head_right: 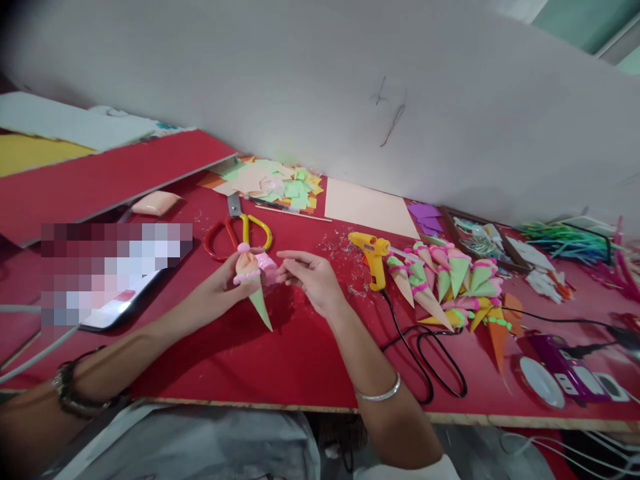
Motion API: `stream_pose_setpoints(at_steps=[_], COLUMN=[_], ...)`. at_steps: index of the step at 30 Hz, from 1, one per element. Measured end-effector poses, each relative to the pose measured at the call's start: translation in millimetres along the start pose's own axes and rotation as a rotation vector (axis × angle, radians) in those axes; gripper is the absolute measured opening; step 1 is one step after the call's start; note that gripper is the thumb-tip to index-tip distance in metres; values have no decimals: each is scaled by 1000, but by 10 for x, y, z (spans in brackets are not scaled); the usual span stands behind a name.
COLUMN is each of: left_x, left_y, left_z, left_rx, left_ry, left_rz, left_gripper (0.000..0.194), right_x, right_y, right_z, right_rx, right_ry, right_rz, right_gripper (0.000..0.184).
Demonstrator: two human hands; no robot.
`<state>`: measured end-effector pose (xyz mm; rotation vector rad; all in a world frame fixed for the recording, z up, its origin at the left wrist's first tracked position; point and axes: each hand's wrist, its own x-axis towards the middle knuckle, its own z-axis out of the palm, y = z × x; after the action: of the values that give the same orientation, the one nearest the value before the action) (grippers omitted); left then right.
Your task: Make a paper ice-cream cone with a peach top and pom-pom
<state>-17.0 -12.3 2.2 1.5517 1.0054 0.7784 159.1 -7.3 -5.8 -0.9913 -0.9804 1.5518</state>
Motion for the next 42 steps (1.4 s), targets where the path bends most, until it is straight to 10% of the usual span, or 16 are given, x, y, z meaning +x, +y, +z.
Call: stream_pose_setpoints(at_steps=[37, 42], left_x=[-21, -18], left_y=[-62, -47], left_z=[-21, -16], left_rx=[-92, -117], left_ry=[-72, -94], left_rz=[14, 11], left_gripper=[50, 48], right_x=[9, 18], right_y=[15, 37], right_z=[5, 11], right_rx=[-34, -79], right_ry=[-5, 154], right_rz=[20, -64], right_gripper=[23, 9])
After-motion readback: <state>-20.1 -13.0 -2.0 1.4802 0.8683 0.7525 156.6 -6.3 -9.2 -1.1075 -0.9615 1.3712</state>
